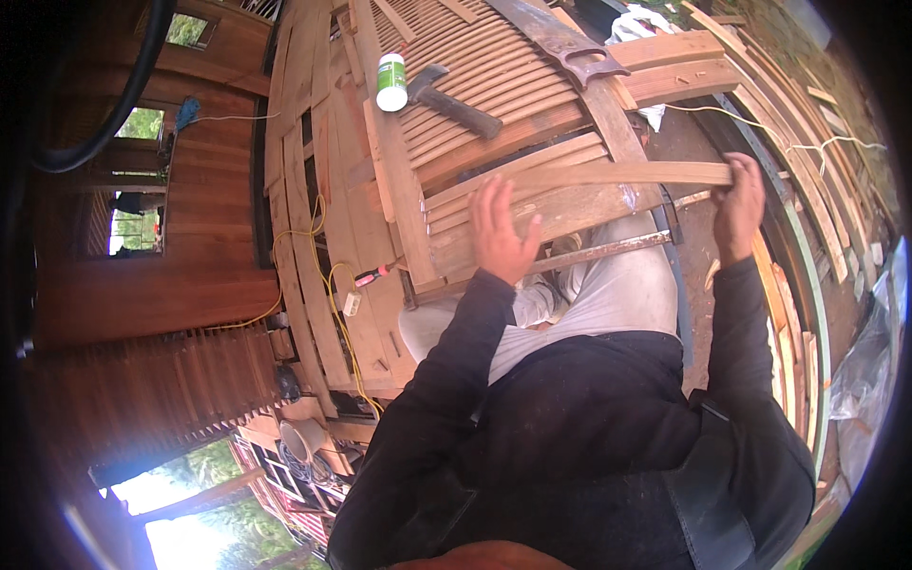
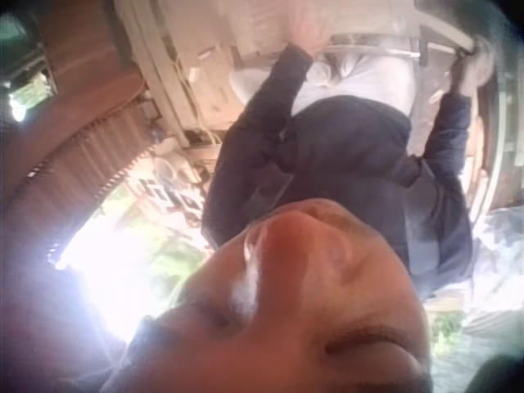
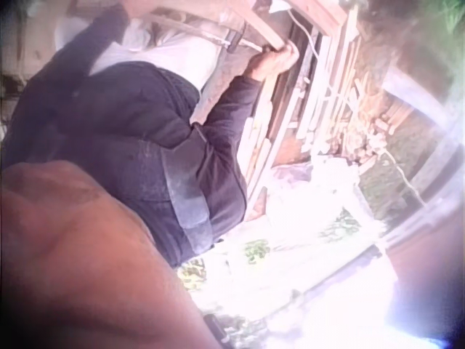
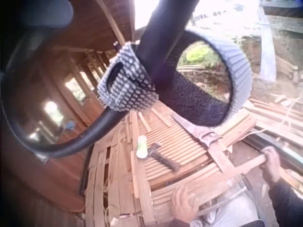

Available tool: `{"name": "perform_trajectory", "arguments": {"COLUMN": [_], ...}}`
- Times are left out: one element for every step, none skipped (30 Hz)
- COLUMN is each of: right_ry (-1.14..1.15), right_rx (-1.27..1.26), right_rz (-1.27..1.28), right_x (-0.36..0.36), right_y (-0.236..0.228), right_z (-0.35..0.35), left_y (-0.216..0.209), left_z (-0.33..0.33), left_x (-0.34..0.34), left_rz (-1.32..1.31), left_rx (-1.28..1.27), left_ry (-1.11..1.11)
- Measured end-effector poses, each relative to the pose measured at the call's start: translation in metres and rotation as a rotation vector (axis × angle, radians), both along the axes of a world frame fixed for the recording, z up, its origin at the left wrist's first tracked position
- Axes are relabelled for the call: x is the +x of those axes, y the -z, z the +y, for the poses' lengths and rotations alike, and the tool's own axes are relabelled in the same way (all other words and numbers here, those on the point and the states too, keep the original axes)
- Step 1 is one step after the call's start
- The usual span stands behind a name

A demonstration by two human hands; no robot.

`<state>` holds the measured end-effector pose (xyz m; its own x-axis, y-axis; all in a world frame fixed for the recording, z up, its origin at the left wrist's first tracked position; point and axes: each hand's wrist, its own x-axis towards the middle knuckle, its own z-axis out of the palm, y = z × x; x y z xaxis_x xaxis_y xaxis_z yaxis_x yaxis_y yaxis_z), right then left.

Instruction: The person assembles a wooden slatted structure by applying glue to thin wooden strips and inserting them into a frame. They use a hammer to tap the strips into place and a saw to trim excess length.

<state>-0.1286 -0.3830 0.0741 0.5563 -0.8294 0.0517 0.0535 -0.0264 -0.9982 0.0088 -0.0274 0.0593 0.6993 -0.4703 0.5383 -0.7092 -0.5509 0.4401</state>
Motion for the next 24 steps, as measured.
{"name": "perform_trajectory", "arguments": {"right_ry": [-0.03, -0.06, -0.098, -0.131, -0.168, -0.209, -0.239, -0.23, -0.226, -0.222, -0.242, -0.246, -0.246, -0.246, -0.229, -0.23, -0.271, -0.321, -0.329, -0.336, -0.342, -0.321, -0.298, -0.277], "right_rx": [0.008, 0.016, 0.133, 0.245, 0.322, 0.402, 0.44, 0.407, 0.378, 0.349, 0.293, 0.237, 0.193, 0.15, 0.052, -0.038, 0.029, 0.101, 0.037, -0.027, -0.094, -0.195, -0.297, -0.4], "right_rz": [0.015, 0.03, -0.014, -0.06, -0.103, -0.146, -0.178, -0.148, -0.118, -0.087, -0.044, -0.006, 0.013, 0.032, 0.09, 0.15, 0.149, 0.149, 0.175, 0.2, 0.227, 0.244, 0.261, 0.278], "right_x": [0.008, 0.018, 0.03, 0.039, 0.048, 0.057, 0.064, 0.07, 0.078, 0.086, 0.095, 0.104, 0.112, 0.122, 0.135, 0.145, 0.149, 0.155, 0.16, 0.165, 0.168, 0.168, 0.169, 0.169], "right_y": [0.006, 0.013, 0.018, 0.024, 0.033, 0.039, 0.041, 0.043, 0.047, 0.051, 0.055, 0.063, 0.07, 0.077, 0.08, 0.083, 0.085, 0.082, 0.079, 0.075, 0.075, 0.076, 0.076, 0.076], "right_z": [0.006, 0.016, 0.027, 0.034, 0.038, 0.04, 0.044, 0.046, 0.049, 0.053, 0.055, 0.054, 0.054, 0.055, 0.057, 0.056, 0.053, 0.057, 0.058, 0.059, 0.059, 0.06, 0.06, 0.062], "left_y": [-0.005, -0.005, -0.005, -0.005, 0.001, 0.011, 0.017, 0.023, 0.028, 0.032, 0.036, 0.041, 0.044, 0.046, 0.054, 0.058, 0.062, 0.064, 0.066, 0.068, 0.068, 0.069, 0.07, 0.071], "left_z": [-0.011, -0.014, -0.017, -0.023, -0.025, -0.024, -0.019, -0.019, -0.018, -0.016, -0.012, -0.009, -0.008, -0.005, 0.001, 0.004, 0.005, 0.009, 0.01, 0.012, 0.013, 0.013, 0.014, 0.015], "left_x": [-0.001, 0.0, 0.002, 0.006, 0.012, 0.02, 0.026, 0.032, 0.039, 0.047, 0.055, 0.064, 0.072, 0.081, 0.088, 0.094, 0.099, 0.102, 0.104, 0.108, 0.111, 0.112, 0.112, 0.112], "left_rz": [-0.036, -0.034, -0.035, -0.036, 0.009, 0.055, 0.108, 0.082, 0.056, 0.031, -0.002, 0.003, 0.007, 0.011, 0.025, 0.036, 0.047, 0.06, 0.092, 0.109, 0.127, 0.144, 0.153, 0.164], "left_rx": [0.02, 0.081, 0.137, 0.189, 0.197, 0.209, 0.229, 0.224, 0.222, 0.222, 0.195, 0.206, 0.209, 0.213, 0.213, 0.224, 0.235, 0.252, 0.247, 0.254, 0.258, 0.261, 0.262, 0.263], "left_ry": [0.053, 0.07, 0.08, 0.096, 0.104, 0.107, 0.105, 0.091, 0.07, 0.051, 0.029, 0.01, -0.001, -0.012, -0.03, -0.043, -0.057, -0.078, -0.093, -0.104, -0.114, -0.124, -0.121, -0.119]}}
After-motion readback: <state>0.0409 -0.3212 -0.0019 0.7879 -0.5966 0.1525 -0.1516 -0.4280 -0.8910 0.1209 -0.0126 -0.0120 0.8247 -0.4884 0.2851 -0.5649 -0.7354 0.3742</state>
